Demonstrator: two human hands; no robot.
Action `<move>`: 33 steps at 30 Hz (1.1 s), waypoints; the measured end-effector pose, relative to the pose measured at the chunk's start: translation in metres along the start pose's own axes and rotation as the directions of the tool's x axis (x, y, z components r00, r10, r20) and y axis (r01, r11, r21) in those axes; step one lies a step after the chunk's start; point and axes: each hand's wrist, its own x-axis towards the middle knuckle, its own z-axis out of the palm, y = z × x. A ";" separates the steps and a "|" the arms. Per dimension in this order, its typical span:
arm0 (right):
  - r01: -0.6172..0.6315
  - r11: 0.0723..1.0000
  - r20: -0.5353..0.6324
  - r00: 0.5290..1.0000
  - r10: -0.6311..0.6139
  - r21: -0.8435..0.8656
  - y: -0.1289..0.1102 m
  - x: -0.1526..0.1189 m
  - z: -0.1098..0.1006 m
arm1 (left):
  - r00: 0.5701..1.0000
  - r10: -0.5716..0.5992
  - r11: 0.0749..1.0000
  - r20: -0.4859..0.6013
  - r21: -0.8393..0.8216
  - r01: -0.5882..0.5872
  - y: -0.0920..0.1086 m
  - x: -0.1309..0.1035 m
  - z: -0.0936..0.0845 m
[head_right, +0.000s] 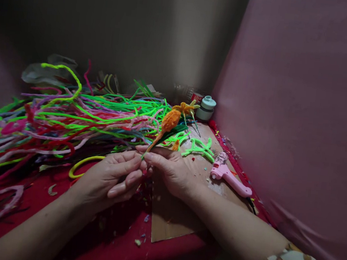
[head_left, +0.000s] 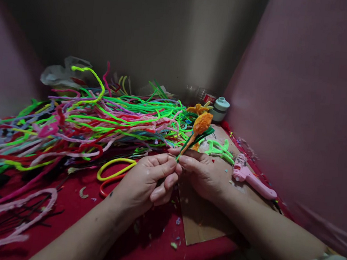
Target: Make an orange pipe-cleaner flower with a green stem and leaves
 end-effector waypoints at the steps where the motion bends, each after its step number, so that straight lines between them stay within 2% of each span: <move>1: 0.009 1.000 0.005 1.000 -0.009 -0.007 0.000 0.000 0.000 | 1.000 -0.015 1.000 0.016 0.006 0.015 0.000 0.000 -0.001; 3: 0.037 0.999 0.007 0.999 -0.037 -0.008 0.000 0.000 -0.001 | 1.000 -0.013 0.998 0.009 0.061 0.012 0.001 0.000 -0.002; 6: 0.004 0.999 0.050 0.999 -0.006 0.040 -0.001 0.001 0.001 | 0.996 0.084 0.953 -0.041 0.295 -0.069 0.003 0.000 0.000; 8: -0.011 0.998 0.053 0.999 0.008 0.061 -0.001 0.002 0.001 | 0.980 0.174 0.873 -0.094 0.476 -0.110 0.006 -0.001 0.004; 12: 0.047 0.998 -0.083 0.996 -0.044 0.042 0.001 0.004 0.000 | 0.904 0.356 0.687 -0.235 0.722 -0.083 0.005 0.000 0.006; 14: 0.030 0.998 -0.110 0.994 -0.024 0.053 0.003 0.005 -0.001 | 0.854 0.487 0.519 -0.184 0.847 -0.113 0.001 0.001 0.003; 16: 0.006 0.997 -0.111 0.994 0.003 0.080 0.004 0.005 0.000 | 0.793 0.607 0.291 -0.053 0.943 -0.159 -0.005 0.002 -0.002; 18: -0.015 0.997 -0.112 0.993 0.023 0.077 0.005 0.005 0.001 | 0.744 0.665 0.093 0.069 0.980 -0.173 -0.011 0.001 -0.006; 20: -0.024 0.999 -0.119 0.992 0.027 0.030 0.006 0.004 0.002 | 0.717 0.682 -0.012 0.147 0.982 -0.189 -0.014 0.000 -0.008; 21: -0.028 1.000 -0.119 0.993 0.028 0.001 0.006 0.004 0.002 | 0.709 0.686 -0.026 0.163 0.979 -0.200 -0.014 0.000 -0.009; 23: -0.028 0.999 -0.100 0.995 0.024 -0.043 0.005 0.003 0.001 | 0.707 0.691 0.013 0.149 0.976 -0.219 -0.012 -0.001 -0.008; 29: 0.004 0.990 -0.020 1.000 -0.007 -0.140 0.001 0.001 0.000 | 0.749 0.659 0.292 -0.064 0.940 -0.177 -0.002 -0.001 -0.001; 33: 0.025 0.982 -0.031 0.999 -0.031 -0.186 -0.002 0.001 0.001 | 0.805 0.568 0.476 -0.173 0.867 -0.150 0.001 -0.002 0.000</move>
